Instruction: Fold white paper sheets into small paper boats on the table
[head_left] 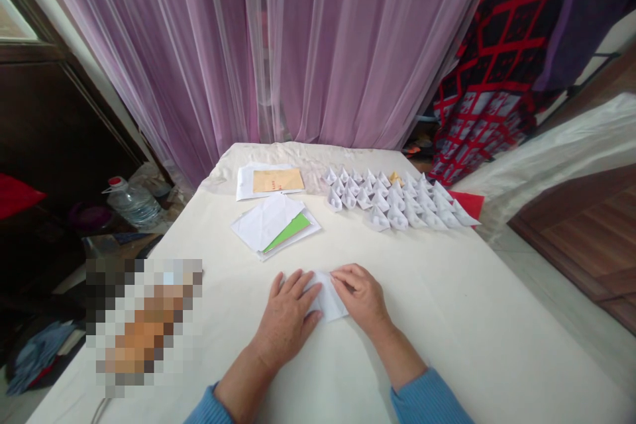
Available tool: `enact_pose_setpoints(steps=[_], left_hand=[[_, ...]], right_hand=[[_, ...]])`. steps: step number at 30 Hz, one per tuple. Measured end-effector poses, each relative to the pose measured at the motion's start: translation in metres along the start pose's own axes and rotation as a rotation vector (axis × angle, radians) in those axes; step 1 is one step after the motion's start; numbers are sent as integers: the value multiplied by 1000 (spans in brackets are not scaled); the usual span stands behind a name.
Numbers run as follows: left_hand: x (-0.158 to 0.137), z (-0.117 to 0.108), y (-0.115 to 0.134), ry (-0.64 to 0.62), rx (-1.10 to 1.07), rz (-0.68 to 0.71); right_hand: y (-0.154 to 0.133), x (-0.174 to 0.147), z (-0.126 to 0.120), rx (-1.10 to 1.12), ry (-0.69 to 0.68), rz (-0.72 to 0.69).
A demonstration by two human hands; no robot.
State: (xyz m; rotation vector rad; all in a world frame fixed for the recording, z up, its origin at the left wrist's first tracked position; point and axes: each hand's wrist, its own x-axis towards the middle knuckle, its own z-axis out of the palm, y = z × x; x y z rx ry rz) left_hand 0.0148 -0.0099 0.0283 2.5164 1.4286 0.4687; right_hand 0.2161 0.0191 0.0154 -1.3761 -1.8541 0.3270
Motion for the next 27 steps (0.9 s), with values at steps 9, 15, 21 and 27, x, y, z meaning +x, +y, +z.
enact_pose_setpoints(steps=[9,15,21,27], left_hand=[[1,0,1,5,13,-3],[1,0,0,22,30,13],[3,-3,-4,-3,-27,33],[1,3,-9,66,-93,25]], right_hand=[[-1,-4,-1,-16,-60,-50],[-1,-8,-3,-30,-64,-117],[-2,-9,-2,-38,-66,-149],[-4,-9,-3,-43,-76,-153]])
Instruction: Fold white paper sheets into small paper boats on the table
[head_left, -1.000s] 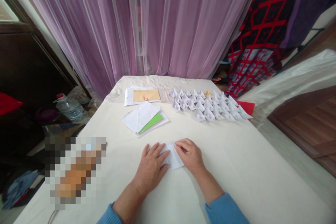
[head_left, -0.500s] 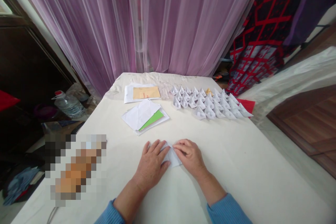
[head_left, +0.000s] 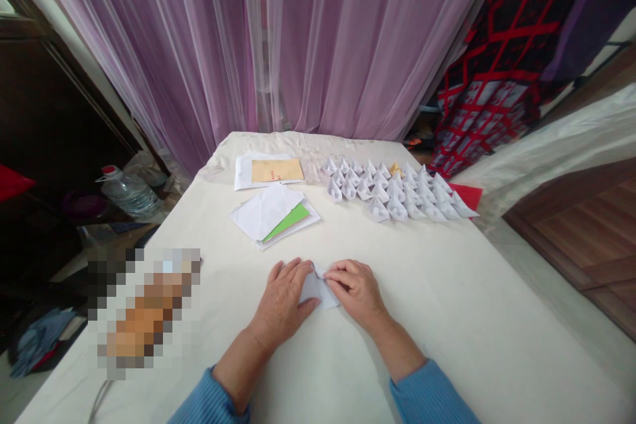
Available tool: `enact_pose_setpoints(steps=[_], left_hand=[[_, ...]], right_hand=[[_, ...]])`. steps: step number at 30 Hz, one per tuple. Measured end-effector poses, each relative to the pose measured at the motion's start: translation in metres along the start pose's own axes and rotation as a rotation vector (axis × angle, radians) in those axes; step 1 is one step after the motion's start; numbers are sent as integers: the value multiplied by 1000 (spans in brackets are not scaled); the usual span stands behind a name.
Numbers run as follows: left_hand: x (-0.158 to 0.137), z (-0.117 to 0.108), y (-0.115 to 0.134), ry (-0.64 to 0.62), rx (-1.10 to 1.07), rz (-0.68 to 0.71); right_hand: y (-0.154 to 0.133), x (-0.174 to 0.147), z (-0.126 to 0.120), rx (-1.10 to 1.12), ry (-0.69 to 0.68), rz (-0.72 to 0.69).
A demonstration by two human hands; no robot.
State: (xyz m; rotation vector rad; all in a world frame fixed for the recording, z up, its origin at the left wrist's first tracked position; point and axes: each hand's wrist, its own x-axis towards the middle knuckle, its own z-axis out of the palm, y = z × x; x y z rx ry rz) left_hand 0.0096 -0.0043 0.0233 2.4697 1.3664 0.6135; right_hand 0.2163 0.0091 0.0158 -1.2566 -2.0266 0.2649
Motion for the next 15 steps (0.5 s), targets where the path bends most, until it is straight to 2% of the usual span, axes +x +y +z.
enact_pose_setpoints(steps=[5,15], left_hand=[[-1,5,-2,36,-4,-11],[0,4,-3,24,-13,-12]], right_hand=[[-1,0,-1,-6,-16,-6],[-3,0,-1,-28,-24,-35]])
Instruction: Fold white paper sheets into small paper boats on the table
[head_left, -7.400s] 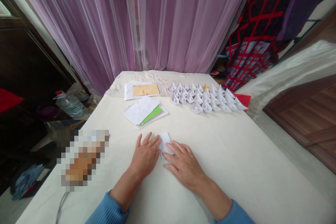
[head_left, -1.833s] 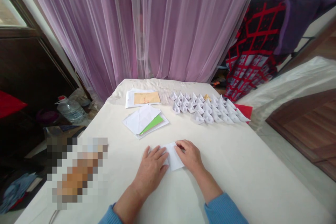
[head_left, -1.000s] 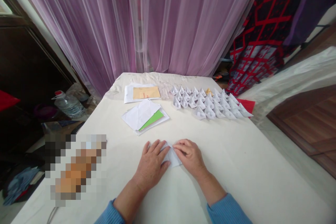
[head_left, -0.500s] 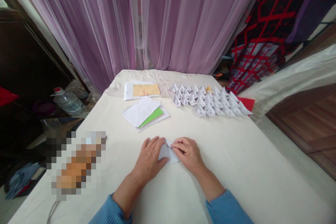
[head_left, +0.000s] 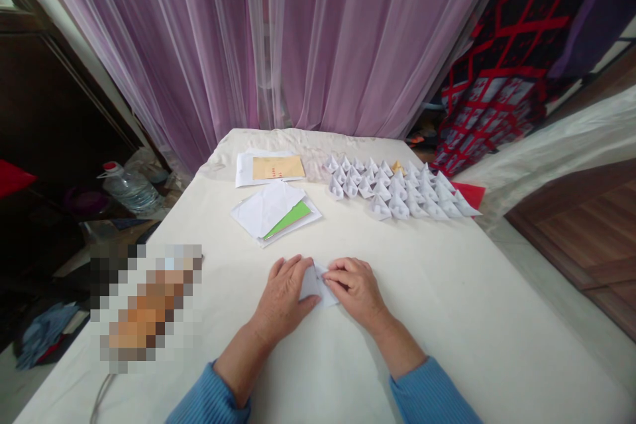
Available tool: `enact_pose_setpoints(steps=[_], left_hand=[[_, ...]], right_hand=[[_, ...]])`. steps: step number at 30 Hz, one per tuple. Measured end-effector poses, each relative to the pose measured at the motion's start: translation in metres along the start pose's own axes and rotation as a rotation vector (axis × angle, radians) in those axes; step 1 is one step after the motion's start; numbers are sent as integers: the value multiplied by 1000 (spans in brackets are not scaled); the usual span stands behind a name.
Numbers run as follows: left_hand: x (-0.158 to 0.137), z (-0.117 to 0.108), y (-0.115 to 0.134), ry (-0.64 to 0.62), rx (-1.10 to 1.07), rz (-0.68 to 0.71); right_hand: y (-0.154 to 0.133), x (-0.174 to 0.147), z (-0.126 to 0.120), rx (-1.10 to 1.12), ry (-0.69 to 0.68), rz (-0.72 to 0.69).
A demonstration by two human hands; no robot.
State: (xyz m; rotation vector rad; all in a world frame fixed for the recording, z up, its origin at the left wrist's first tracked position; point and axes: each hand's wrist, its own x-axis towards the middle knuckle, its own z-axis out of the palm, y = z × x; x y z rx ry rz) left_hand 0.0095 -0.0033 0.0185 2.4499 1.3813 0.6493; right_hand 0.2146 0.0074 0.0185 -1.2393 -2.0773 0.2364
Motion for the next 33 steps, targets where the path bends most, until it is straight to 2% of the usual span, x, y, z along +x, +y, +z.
enact_pose_setpoints(steps=[33], left_hand=[[2,-5,4,-28,-17,-12]], right_hand=[[-1,0,-1,-63,-49,-29]])
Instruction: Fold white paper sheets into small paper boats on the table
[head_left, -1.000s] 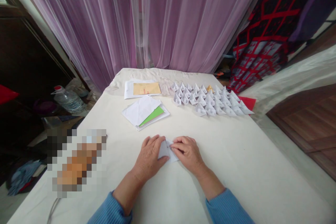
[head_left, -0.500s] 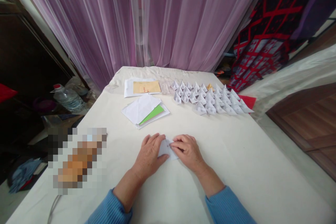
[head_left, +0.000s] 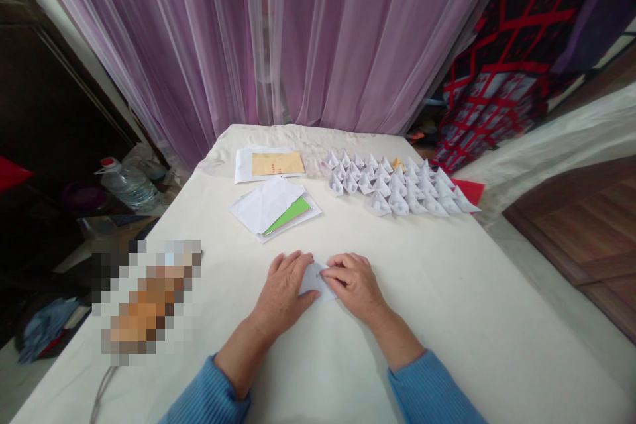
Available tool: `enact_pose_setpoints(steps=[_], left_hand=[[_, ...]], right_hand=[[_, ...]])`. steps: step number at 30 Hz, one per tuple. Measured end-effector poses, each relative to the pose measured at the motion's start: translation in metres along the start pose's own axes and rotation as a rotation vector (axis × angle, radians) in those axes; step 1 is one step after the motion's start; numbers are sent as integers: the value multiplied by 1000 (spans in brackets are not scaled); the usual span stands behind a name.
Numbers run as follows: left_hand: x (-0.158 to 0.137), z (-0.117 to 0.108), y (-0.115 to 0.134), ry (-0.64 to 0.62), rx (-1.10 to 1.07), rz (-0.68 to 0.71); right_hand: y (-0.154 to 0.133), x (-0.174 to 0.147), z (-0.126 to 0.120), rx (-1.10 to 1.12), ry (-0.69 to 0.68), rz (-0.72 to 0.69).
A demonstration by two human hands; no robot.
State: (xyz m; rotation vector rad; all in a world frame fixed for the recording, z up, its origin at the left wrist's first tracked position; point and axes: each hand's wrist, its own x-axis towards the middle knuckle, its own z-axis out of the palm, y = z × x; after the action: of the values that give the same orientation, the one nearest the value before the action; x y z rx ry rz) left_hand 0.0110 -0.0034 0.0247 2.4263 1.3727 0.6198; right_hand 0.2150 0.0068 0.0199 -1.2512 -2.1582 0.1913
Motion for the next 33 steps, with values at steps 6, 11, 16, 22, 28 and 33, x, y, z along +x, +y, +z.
enact_pose_setpoints(steps=[6,11,16,22,28,33], left_hand=[[0,0,0,-12,3,-5],[2,-4,3,-41,15,5],[3,-7,4,-58,13,-5],[2,-6,3,-49,12,4],[3,-9,5,-79,24,-5],[3,-7,4,-51,18,8]], right_hand=[[-1,0,-1,-5,4,-2],[-1,0,-1,-29,1,-7],[-1,0,-1,-18,0,-5],[-1,0,-1,-10,2,0],[-3,1,-2,-11,2,2],[-3,1,-2,-20,1,-5]])
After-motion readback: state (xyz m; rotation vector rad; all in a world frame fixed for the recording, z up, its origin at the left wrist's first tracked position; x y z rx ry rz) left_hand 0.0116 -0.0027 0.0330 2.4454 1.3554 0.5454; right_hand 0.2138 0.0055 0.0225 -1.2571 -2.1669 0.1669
